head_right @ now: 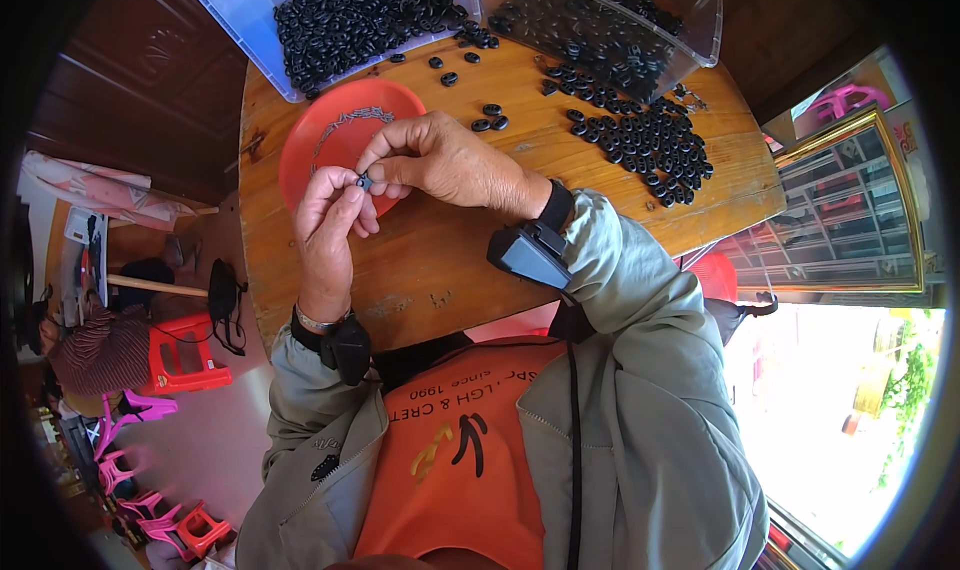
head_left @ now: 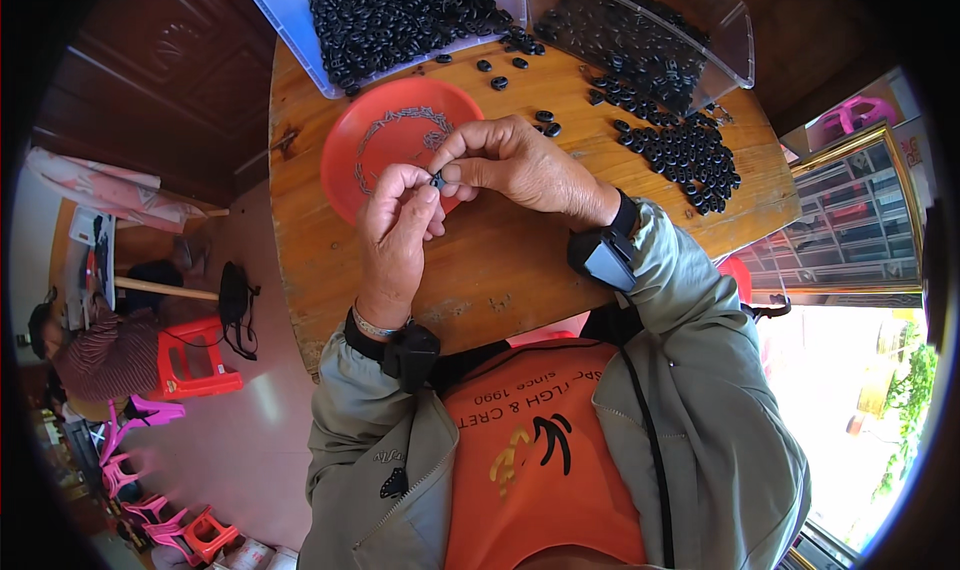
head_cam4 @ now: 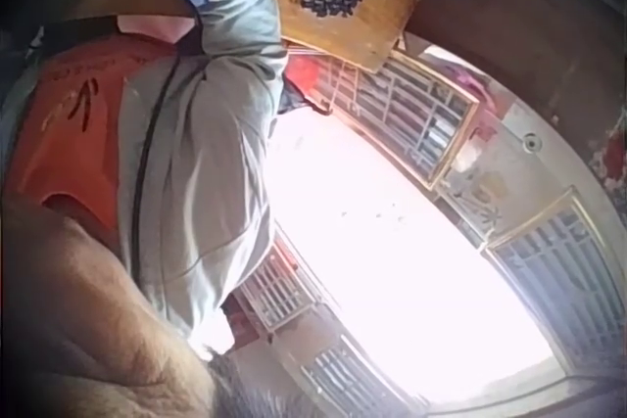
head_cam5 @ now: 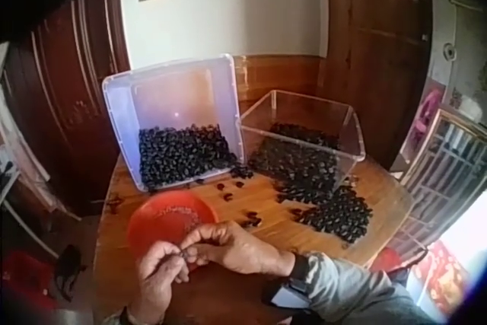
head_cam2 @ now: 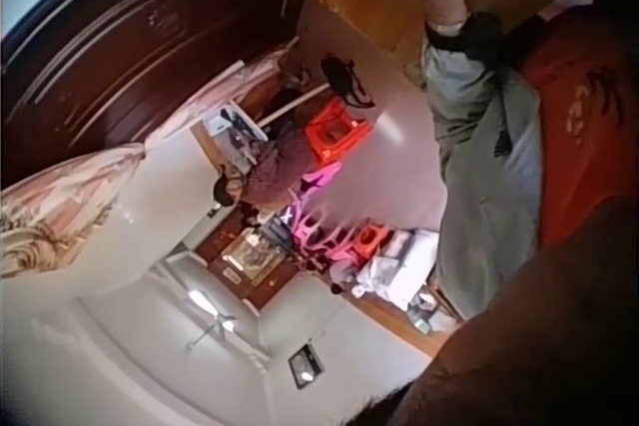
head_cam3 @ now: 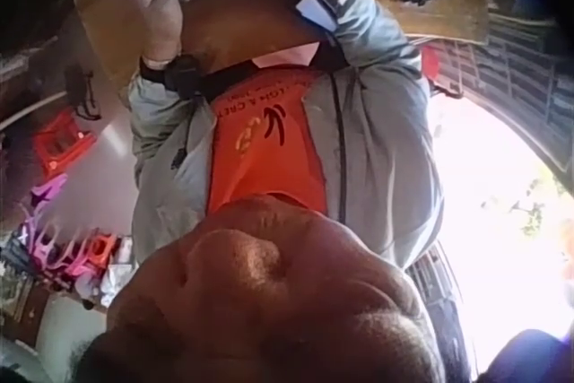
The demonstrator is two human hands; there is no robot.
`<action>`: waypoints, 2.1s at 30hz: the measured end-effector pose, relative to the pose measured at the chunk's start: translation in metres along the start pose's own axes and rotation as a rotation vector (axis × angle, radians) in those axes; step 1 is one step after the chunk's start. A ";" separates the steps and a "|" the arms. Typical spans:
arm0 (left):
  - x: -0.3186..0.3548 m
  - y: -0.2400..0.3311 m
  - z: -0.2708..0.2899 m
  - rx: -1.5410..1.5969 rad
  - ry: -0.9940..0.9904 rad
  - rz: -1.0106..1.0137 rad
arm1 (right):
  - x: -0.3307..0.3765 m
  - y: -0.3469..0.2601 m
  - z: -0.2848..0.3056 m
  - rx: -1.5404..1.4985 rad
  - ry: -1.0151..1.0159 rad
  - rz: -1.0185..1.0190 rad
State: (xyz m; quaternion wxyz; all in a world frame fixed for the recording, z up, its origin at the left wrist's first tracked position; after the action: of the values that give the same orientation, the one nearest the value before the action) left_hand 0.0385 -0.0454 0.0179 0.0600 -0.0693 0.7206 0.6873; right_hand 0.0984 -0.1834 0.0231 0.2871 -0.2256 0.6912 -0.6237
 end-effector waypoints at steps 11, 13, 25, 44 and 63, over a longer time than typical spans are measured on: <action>-0.001 -0.002 0.002 -0.049 0.024 -0.057 | 0.003 -0.008 -0.005 0.106 0.006 0.136; 0.000 -0.002 0.002 -0.073 0.035 -0.062 | 0.004 -0.010 -0.006 0.131 0.008 0.133; 0.001 -0.001 -0.001 0.162 -0.107 0.252 | 0.006 -0.025 -0.005 0.399 -0.010 0.438; -0.001 0.000 0.005 -0.016 0.128 0.009 | 0.003 -0.008 -0.007 0.280 0.116 0.230; 0.000 0.000 -0.001 -0.118 0.083 0.000 | 0.011 -0.025 -0.012 0.825 0.142 0.547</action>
State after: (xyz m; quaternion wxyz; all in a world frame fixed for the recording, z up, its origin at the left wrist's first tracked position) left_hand 0.0385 -0.0463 0.0182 0.0259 -0.1012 0.6807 0.7251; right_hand 0.0814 -0.1853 0.0478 0.4578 0.1394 0.4388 -0.7606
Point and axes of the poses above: each hand's wrist, its own x-axis away from the middle knuckle, its own z-axis out of the back of the hand, y = z × x, the point moved 5 cm from there along -x, towards the middle knuckle, and after that the axes turned 2 degrees about y, right-handed, at the moved point
